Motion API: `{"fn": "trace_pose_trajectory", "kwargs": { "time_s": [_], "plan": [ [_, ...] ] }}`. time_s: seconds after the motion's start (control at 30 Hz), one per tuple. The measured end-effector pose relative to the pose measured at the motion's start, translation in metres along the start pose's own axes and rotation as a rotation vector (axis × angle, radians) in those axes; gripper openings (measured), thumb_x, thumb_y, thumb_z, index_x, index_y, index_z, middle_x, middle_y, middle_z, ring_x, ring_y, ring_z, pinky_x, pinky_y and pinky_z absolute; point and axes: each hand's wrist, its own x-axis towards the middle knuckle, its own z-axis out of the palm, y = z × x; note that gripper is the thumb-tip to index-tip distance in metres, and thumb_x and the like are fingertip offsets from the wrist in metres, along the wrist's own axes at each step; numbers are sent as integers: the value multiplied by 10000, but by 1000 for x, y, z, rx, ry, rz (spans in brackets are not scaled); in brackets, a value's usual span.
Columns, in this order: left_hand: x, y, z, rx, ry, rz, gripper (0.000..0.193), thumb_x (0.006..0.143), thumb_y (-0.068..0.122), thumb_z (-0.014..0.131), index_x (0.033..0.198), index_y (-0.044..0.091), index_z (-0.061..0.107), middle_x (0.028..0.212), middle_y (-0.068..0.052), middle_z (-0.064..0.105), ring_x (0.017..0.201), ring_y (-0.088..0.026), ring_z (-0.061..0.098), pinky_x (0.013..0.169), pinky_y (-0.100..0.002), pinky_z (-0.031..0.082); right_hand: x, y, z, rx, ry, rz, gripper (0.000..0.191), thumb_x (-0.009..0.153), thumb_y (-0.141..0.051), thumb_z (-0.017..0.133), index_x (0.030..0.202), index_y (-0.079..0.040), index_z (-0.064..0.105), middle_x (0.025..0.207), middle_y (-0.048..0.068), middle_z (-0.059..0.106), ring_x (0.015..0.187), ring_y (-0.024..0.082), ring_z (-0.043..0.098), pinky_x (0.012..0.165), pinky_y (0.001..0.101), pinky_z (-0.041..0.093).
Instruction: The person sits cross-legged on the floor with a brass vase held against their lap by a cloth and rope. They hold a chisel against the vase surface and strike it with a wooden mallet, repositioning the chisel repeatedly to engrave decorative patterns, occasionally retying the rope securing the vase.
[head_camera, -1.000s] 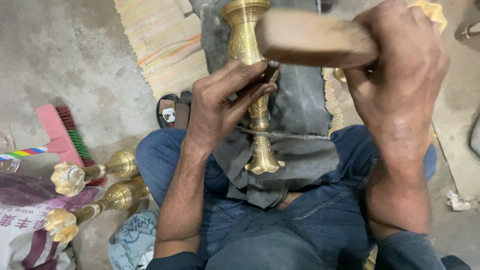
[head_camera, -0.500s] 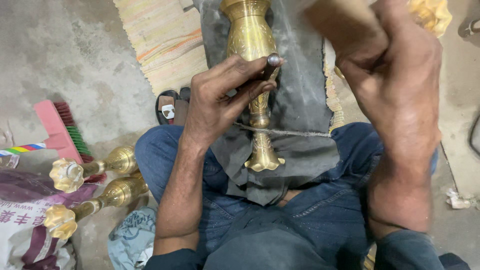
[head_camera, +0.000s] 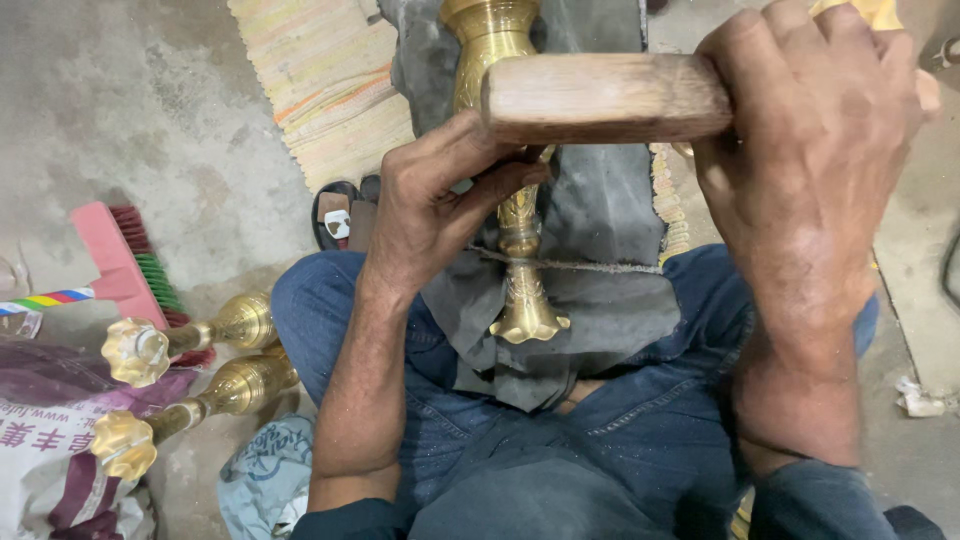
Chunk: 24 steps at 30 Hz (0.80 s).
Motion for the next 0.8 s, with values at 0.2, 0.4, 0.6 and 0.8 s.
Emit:
{"fn": "trace_pose_trajectory", "kwargs": {
  "time_s": [0.2,0.4,0.6,0.8],
  "plan": [
    [2,0,-1,4,-4,25,323,989,107,819,1292,115,705,1192,-59,745,1026,-163,768,940,-299,677,-4,5,3,-13,-34,-19,366,817,-55,889,1081,-21,638,963,142,687,901,334,678,770,446,498],
    [2,1,-2,-31,-7,-7,336,992,53,794,1311,73,691,1188,-68,739,1078,-179,766,945,-300,672,-15,10,9,90,-16,24,306,880,-44,824,1098,-16,611,996,115,661,975,317,665,818,419,486],
    [2,0,-2,-51,-21,-15,309,1011,29,797,1295,102,703,1135,-40,742,1015,-148,774,881,-265,682,-14,11,5,-31,-22,-23,255,890,-30,824,1065,-21,638,991,124,694,893,335,720,758,436,554],
    [0,6,2,29,40,-27,343,1001,68,796,1324,91,684,1162,-58,761,1061,-173,784,906,-290,676,-7,5,4,471,26,232,145,1014,-13,724,1090,-18,601,1027,91,712,893,213,716,743,331,535]
  ]
}}
